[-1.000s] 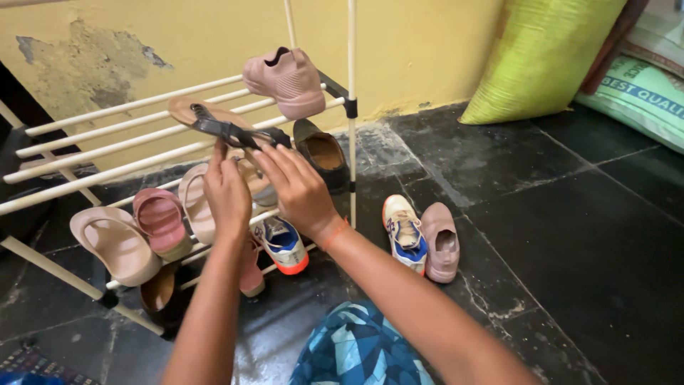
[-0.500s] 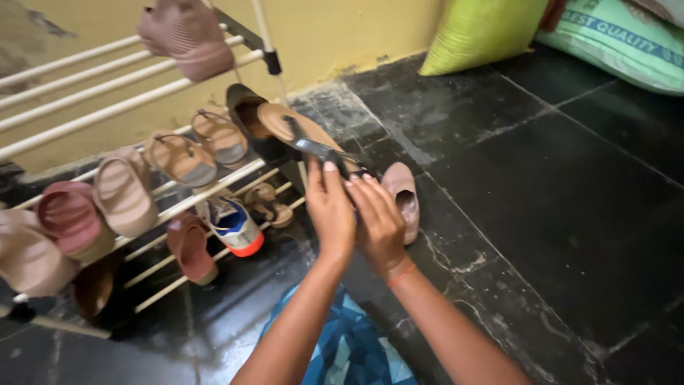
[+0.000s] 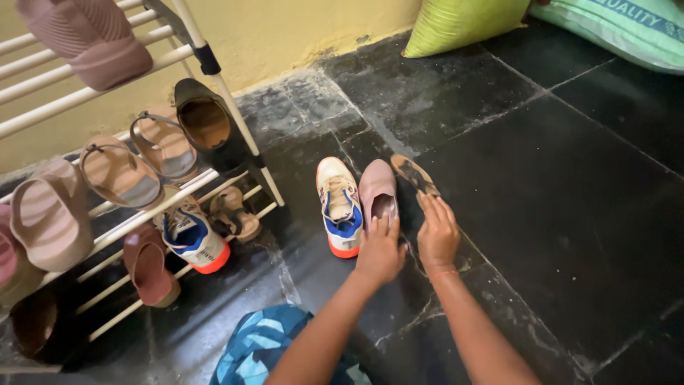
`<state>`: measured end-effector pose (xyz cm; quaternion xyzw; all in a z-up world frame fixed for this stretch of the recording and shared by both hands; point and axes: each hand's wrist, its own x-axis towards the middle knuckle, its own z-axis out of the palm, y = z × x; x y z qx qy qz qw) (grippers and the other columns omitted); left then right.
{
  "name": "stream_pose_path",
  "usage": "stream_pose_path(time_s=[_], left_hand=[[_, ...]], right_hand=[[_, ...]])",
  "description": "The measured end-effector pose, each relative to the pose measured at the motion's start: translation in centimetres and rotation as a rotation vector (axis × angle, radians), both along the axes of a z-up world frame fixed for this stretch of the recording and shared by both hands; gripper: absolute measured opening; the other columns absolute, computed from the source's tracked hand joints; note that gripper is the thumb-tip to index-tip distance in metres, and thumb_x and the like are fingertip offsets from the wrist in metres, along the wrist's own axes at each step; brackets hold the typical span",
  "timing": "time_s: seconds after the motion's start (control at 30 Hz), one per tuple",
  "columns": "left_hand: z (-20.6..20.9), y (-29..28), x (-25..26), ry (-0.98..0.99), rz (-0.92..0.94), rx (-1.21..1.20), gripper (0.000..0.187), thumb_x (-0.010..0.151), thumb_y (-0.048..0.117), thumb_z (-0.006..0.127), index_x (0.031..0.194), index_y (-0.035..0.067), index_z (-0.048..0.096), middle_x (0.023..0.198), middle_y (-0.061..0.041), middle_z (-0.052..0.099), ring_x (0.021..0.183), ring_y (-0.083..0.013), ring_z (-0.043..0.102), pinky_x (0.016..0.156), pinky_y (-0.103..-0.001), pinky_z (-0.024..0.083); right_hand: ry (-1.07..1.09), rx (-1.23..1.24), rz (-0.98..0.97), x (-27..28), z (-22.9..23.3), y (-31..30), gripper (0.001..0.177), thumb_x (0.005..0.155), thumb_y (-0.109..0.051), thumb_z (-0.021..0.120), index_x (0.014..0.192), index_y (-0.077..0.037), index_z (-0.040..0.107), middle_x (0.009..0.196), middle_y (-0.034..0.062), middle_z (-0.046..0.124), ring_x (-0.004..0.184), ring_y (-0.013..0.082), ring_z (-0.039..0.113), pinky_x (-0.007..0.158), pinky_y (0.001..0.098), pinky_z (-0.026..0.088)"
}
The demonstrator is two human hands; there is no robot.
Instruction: The person removes shoes from a white shoe rack and places them on the floor. Then, using a dark cloth, the person wipes the bars and frame of the shoe rack.
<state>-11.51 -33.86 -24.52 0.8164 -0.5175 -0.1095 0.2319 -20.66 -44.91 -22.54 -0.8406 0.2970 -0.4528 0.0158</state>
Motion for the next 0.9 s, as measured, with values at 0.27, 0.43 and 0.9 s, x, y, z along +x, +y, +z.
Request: stream_pose_path(time_s=[0.27, 0.43, 0.9], left_hand=[[-5.0, 0.6, 0.2, -0.254, -0.099, 0.185, 0.074, 0.093, 0.034, 0.065, 0.153, 0.002, 0.036, 0.164, -0.017, 0.029, 0.151, -0.0362, 0.025, 0.119, -0.063, 0.019], [-5.7, 2.4, 0.6, -0.209, -0.165, 0.119, 0.073, 0.091, 0.029, 0.066, 0.153, 0.003, 0.038, 0.163, -0.017, 0.032, 0.15, -0.0345, 0.029, 0.117, -0.062, 0.022], [15.0, 13.1, 11.3, -0.215, 0.294, -0.747, 0.063, 0.088, 0.006, 0.064, 0.147, -0.004, 0.046, 0.148, -0.025, 0.052, 0.141, -0.0479, 0.045, 0.116, -0.054, 0.036]], right_hand=[[0.345, 0.187, 0.199, -1.9, -9.9, -1.8, 0.054, 0.083, 0.009, 0.049, 0.134, -0.003, 0.064, 0.137, 0.0157, 0.064, 0.132, 0.0348, 0.056, 0.115, 0.044, 0.039], [0.373, 0.282, 0.261, -1.6, -10.2, -0.9, 0.052, 0.083, 0.006, 0.051, 0.133, -0.006, 0.063, 0.134, 0.0195, 0.065, 0.129, 0.0358, 0.06, 0.112, 0.043, 0.045], [0.002, 0.166, 0.516, 14.2, 11.9, 11.6, 0.025, 0.095, -0.017, 0.066, 0.117, -0.005, 0.071, 0.115, 0.0171, 0.073, 0.104, 0.0376, 0.068, 0.089, 0.0446, 0.055]])
